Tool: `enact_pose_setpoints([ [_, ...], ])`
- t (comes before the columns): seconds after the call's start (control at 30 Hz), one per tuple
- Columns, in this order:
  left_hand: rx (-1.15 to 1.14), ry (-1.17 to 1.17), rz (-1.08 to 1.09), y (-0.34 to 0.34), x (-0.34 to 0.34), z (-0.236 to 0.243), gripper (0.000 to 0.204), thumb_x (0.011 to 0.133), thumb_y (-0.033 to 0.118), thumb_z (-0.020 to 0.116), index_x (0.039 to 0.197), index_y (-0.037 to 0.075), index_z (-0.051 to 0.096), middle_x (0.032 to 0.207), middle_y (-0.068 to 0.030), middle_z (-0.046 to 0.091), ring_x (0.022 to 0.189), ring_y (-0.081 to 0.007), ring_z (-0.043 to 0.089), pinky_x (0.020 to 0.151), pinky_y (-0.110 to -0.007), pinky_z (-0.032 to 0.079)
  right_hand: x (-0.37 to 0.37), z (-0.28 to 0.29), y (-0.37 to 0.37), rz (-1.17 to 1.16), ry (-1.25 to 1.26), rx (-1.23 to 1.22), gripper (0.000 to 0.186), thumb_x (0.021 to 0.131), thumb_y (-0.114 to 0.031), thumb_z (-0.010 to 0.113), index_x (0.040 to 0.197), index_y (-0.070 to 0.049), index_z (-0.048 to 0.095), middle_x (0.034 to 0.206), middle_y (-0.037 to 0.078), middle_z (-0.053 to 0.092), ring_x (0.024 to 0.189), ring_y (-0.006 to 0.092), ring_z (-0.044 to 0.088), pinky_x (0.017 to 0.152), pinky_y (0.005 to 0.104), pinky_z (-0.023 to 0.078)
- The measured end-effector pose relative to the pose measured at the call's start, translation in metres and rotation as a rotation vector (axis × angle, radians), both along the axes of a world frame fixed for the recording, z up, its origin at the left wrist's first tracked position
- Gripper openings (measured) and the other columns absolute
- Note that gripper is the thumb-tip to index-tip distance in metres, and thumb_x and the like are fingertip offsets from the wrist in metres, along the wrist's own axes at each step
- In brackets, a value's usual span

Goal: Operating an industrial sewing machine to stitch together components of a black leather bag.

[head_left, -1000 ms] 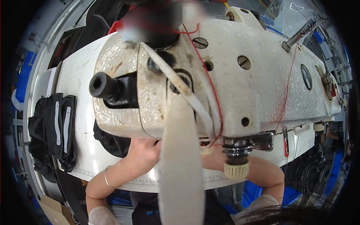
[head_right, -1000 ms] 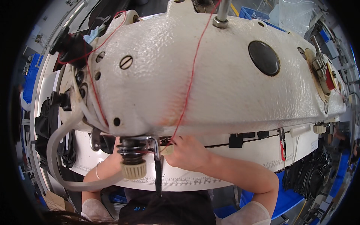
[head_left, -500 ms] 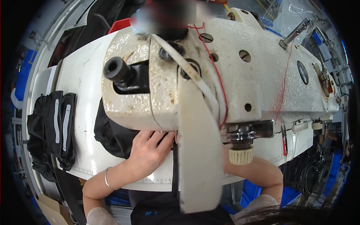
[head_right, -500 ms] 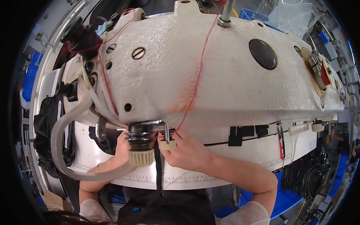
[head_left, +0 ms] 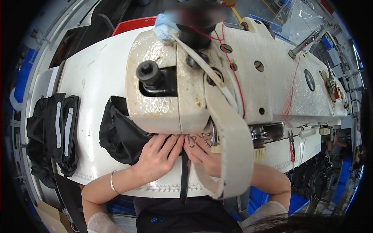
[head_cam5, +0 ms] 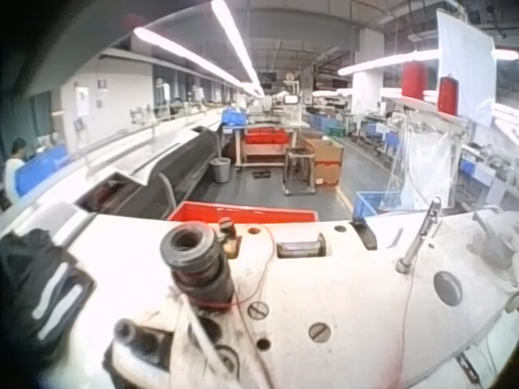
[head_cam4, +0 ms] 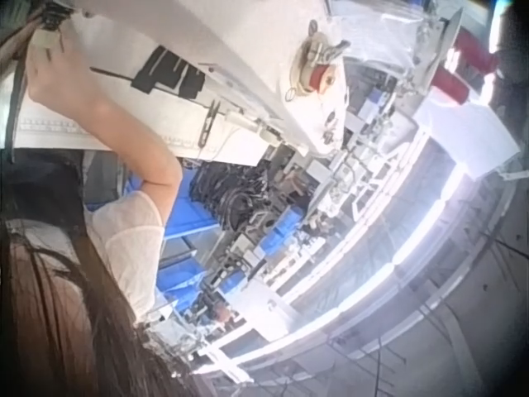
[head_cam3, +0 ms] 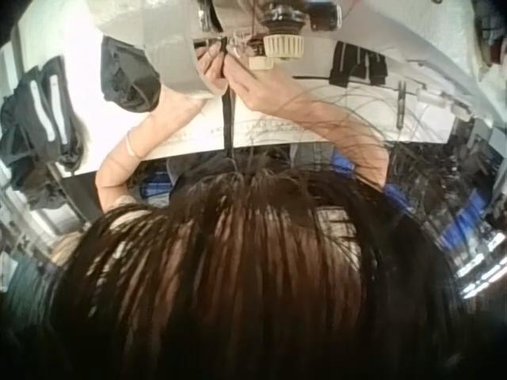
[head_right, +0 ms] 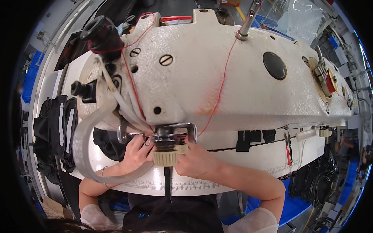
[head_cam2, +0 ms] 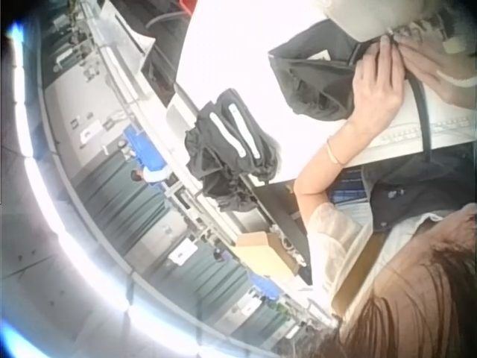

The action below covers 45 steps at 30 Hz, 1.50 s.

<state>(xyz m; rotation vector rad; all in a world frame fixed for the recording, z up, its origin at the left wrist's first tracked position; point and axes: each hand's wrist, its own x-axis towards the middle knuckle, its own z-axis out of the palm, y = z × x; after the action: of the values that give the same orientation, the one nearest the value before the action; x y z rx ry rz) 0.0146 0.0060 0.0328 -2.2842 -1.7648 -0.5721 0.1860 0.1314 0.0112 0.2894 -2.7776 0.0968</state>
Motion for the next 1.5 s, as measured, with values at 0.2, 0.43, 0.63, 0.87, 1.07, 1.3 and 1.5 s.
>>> enact_pose_setpoints([
  [0.2, -0.099, 0.023, -0.023, 0.005, -0.019, 0.004, 0.036, 0.061, 0.007, 0.062, 0.096, -0.001, 0.063, 0.097, -0.0100, 0.061, 0.083, -0.0232, 0.058, 0.069, -0.032, 0.048, -0.016, 0.021, 0.007, -0.087, 0.013, 0.069, 0.040, 0.072, -0.018, 0.057, 0.111, -0.008, 0.058, 0.117, 0.009, 0.057, 0.109, 0.0235, 0.056, 0.093, 0.0402, 0.045],
  [0.43, 0.003, 0.036, -0.079, 0.004, -0.014, 0.006, 0.037, 0.060, 0.007, 0.062, 0.096, -0.002, 0.063, 0.095, -0.0119, 0.062, 0.083, -0.0247, 0.059, 0.069, -0.035, 0.051, -0.012, 0.031, -0.001, -0.183, -0.073, 0.207, 0.043, 0.075, -0.020, 0.057, 0.118, -0.013, 0.057, 0.123, 0.005, 0.056, 0.116, 0.0220, 0.053, 0.099, 0.0382, 0.042],
  [0.63, 0.011, 0.035, -0.117, 0.004, -0.016, 0.010, 0.032, 0.062, 0.007, 0.062, 0.093, 0.000, 0.062, 0.089, -0.0093, 0.062, 0.081, -0.0233, 0.060, 0.067, -0.034, 0.051, -0.013, 0.015, -0.004, -0.122, 0.072, -0.060, 0.038, 0.071, -0.014, 0.059, 0.108, -0.007, 0.061, 0.110, 0.013, 0.060, 0.098, 0.0255, 0.060, 0.085, 0.0394, 0.050],
  [0.87, -0.073, -0.058, -0.042, 0.022, -0.026, -0.008, 0.032, 0.063, 0.008, 0.060, 0.095, 0.005, 0.062, 0.084, -0.0068, 0.062, 0.081, -0.0249, 0.061, 0.067, -0.035, 0.050, -0.022, -0.019, 0.005, -0.192, 0.152, -0.469, 0.022, 0.064, -0.007, 0.059, 0.085, 0.000, 0.061, 0.084, 0.009, 0.057, 0.074, 0.0250, 0.059, 0.068, 0.0398, 0.050],
  [1.07, -0.025, -0.166, -0.033, 0.014, -0.019, -0.011, 0.041, 0.058, 0.013, 0.064, 0.098, 0.005, 0.064, 0.086, -0.0060, 0.061, 0.082, -0.0218, 0.059, 0.070, -0.036, 0.049, -0.017, 0.004, 0.000, -0.200, 0.238, -0.030, 0.032, 0.063, -0.008, 0.060, 0.093, 0.002, 0.063, 0.092, 0.012, 0.060, 0.078, 0.0248, 0.058, 0.071, 0.0366, 0.049],
  [1.3, -0.067, -0.144, -0.084, 0.016, -0.023, -0.021, 0.039, 0.057, 0.010, 0.064, 0.096, 0.005, 0.064, 0.084, -0.0088, 0.062, 0.078, -0.0245, 0.062, 0.070, -0.038, 0.051, -0.009, 0.004, 0.003, -0.215, 0.098, -0.056, 0.037, 0.057, -0.009, 0.061, 0.093, -0.003, 0.062, 0.093, 0.009, 0.060, 0.088, 0.0216, 0.056, 0.067, 0.0347, 0.049],
  [1.5, -0.135, -0.150, -0.052, 0.013, -0.023, -0.016, 0.040, 0.059, 0.007, 0.062, 0.099, 0.005, 0.066, 0.092, -0.0095, 0.062, 0.086, -0.0249, 0.061, 0.072, -0.037, 0.051, -0.014, 0.011, 0.000, -0.426, -0.175, -1.161, 0.031, 0.066, -0.001, 0.060, 0.097, -0.002, 0.062, 0.094, 0.008, 0.065, 0.090, 0.0200, 0.061, 0.074, 0.0314, 0.050],
])
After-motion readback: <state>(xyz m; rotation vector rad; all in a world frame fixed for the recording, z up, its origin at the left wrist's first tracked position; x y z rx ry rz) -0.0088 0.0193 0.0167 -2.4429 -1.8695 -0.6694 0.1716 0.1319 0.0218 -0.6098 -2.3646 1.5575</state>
